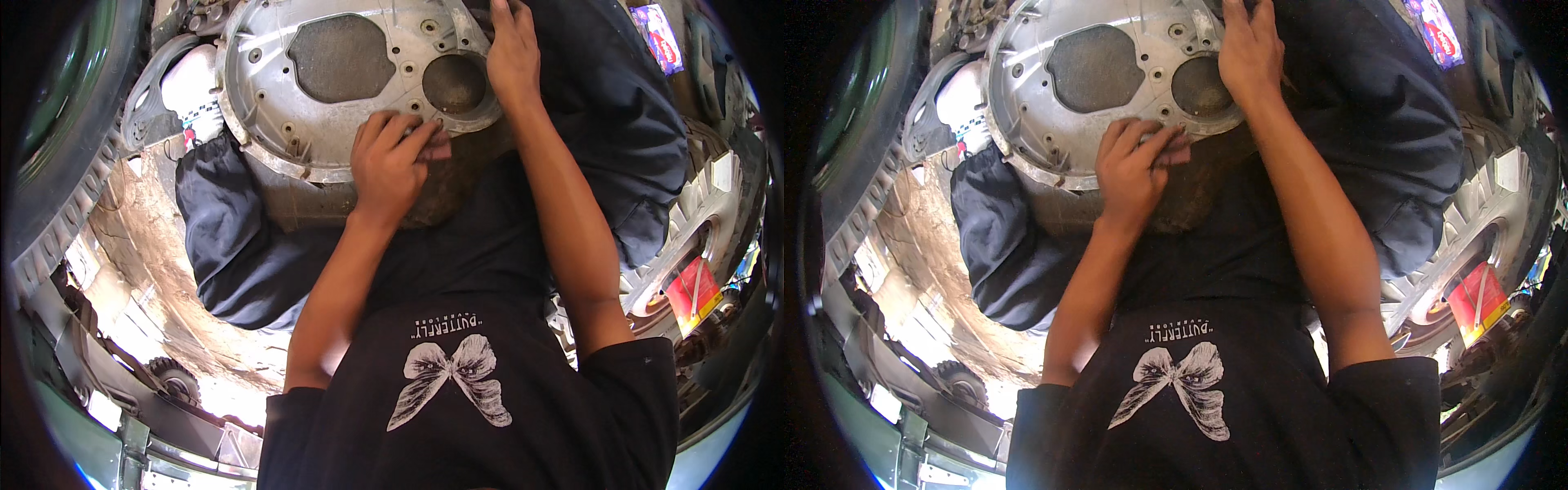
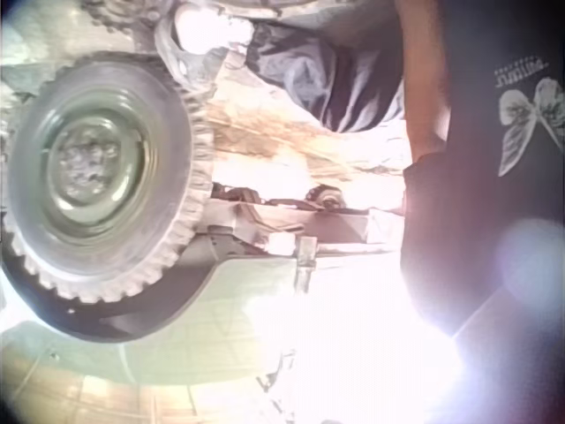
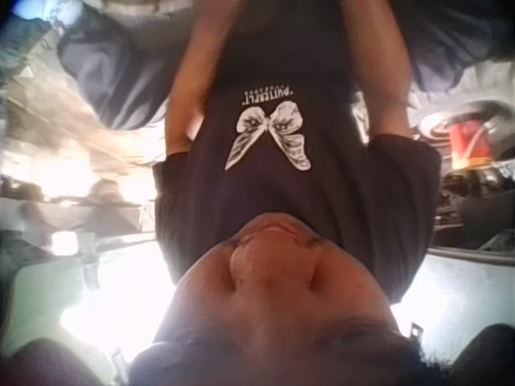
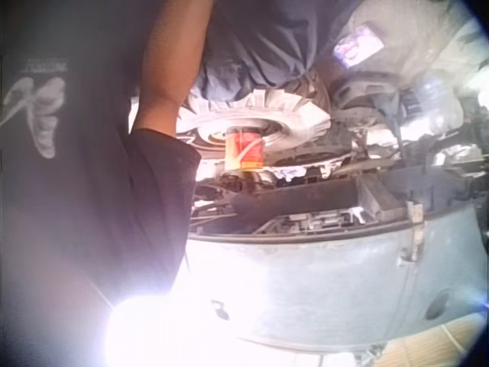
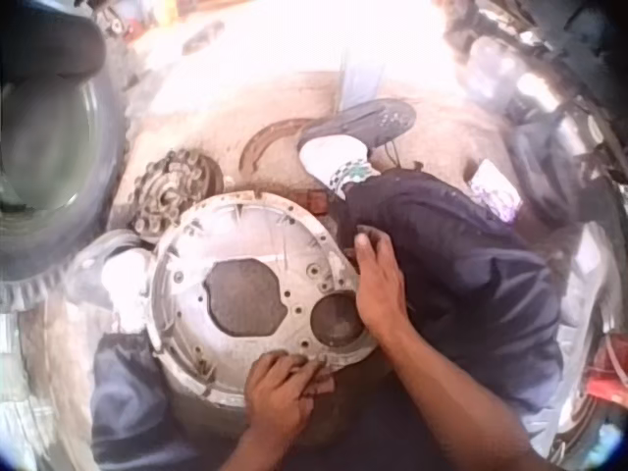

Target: The person scrapes the surface of a large circular metal part using a small abrasive tool. They work methodically around the edges and inner sections, removing residue or rust from the metal surface.

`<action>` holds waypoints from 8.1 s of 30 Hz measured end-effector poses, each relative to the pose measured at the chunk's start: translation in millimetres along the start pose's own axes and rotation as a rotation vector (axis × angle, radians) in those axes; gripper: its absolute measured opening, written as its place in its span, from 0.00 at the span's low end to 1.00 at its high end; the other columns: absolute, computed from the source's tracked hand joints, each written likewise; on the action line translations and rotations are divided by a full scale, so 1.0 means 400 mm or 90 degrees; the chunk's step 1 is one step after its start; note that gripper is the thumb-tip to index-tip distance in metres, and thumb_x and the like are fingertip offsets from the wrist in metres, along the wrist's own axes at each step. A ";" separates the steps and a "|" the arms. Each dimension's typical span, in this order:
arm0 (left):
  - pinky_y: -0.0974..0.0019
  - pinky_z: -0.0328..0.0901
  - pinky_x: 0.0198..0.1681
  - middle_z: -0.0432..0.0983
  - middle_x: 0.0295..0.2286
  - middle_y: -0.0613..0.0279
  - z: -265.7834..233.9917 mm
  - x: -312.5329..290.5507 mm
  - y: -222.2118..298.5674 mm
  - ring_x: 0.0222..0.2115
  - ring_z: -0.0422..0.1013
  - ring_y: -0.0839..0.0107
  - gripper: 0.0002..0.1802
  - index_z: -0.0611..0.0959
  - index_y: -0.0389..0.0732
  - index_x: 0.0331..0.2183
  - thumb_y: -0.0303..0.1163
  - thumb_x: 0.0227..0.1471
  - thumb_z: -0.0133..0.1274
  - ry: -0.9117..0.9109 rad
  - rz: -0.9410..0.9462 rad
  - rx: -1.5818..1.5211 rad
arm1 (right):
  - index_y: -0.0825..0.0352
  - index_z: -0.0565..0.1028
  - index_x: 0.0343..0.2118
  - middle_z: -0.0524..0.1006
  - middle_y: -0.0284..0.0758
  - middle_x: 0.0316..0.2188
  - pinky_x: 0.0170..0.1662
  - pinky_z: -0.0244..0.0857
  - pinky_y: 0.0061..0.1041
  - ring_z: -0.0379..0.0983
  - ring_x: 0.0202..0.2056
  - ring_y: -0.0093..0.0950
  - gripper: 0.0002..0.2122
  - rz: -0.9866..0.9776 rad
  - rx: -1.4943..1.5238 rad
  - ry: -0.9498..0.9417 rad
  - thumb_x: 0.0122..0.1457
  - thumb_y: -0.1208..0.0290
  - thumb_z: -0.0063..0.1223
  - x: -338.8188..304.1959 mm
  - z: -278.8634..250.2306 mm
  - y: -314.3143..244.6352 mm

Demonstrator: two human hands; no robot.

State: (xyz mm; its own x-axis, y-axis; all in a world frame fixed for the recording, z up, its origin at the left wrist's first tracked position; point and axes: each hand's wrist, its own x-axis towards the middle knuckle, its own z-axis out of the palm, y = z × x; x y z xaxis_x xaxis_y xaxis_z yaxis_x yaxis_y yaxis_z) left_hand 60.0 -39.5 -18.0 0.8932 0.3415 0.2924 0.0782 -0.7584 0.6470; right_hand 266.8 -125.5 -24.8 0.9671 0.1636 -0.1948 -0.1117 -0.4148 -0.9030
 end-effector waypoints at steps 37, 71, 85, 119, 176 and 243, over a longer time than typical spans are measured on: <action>0.51 0.67 0.44 0.80 0.36 0.63 0.026 -0.023 0.044 0.40 0.73 0.55 0.23 0.90 0.41 0.39 0.22 0.36 0.60 0.022 -0.086 0.020 | 0.71 0.72 0.61 0.77 0.47 0.57 0.62 0.66 0.35 0.75 0.57 0.39 0.25 0.054 0.207 -0.006 0.77 0.52 0.43 0.053 0.015 0.066; 0.53 0.71 0.45 0.80 0.37 0.51 0.038 -0.007 0.030 0.40 0.76 0.50 0.24 0.88 0.34 0.39 0.12 0.34 0.57 0.050 -0.103 -0.072 | 0.63 0.74 0.60 0.82 0.49 0.52 0.59 0.68 0.40 0.78 0.56 0.48 0.22 0.025 -0.062 0.026 0.72 0.53 0.50 -0.005 0.020 -0.024; 0.48 0.69 0.47 0.79 0.37 0.52 0.045 -0.017 0.039 0.42 0.73 0.48 0.24 0.87 0.35 0.40 0.13 0.35 0.58 0.006 -0.074 -0.090 | 0.60 0.71 0.62 0.83 0.51 0.49 0.59 0.67 0.46 0.78 0.54 0.54 0.28 -0.010 -0.091 0.017 0.70 0.43 0.50 -0.020 0.014 -0.011; 0.68 0.77 0.43 0.86 0.40 0.55 -0.210 -0.101 -0.113 0.36 0.82 0.70 0.10 0.87 0.27 0.44 0.25 0.66 0.60 0.352 -0.431 -0.695 | 0.69 0.77 0.56 0.83 0.47 0.48 0.49 0.75 0.31 0.83 0.43 0.35 0.18 -0.384 -0.118 -0.343 0.64 0.70 0.64 -0.177 0.031 -0.089; 0.58 0.72 0.49 0.85 0.41 0.55 -0.222 -0.077 -0.082 0.43 0.79 0.57 0.14 0.92 0.38 0.42 0.26 0.50 0.70 0.231 -0.158 -0.005 | 0.73 0.84 0.43 0.85 0.35 0.39 0.46 0.72 0.25 0.79 0.40 0.22 0.11 0.019 0.136 -0.574 0.62 0.72 0.69 -0.290 0.095 -0.089; 0.54 0.65 0.28 0.80 0.21 0.54 -0.152 -0.076 -0.239 0.19 0.71 0.50 0.16 0.86 0.39 0.26 0.33 0.65 0.52 0.284 -0.123 -0.060 | 0.58 0.87 0.41 0.75 0.36 0.28 0.34 0.69 0.34 0.75 0.30 0.36 0.14 -0.533 -0.305 -0.485 0.50 0.78 0.73 -0.318 0.007 -0.010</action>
State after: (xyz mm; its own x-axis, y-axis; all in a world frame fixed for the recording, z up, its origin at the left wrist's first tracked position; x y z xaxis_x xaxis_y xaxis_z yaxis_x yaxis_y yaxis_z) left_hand -1.5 56.5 -45.7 0.5882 0.6909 0.4202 0.1648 -0.6111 0.7742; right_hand 143.4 -142.1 2.7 0.3020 0.9515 0.0584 0.7300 -0.1914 -0.6561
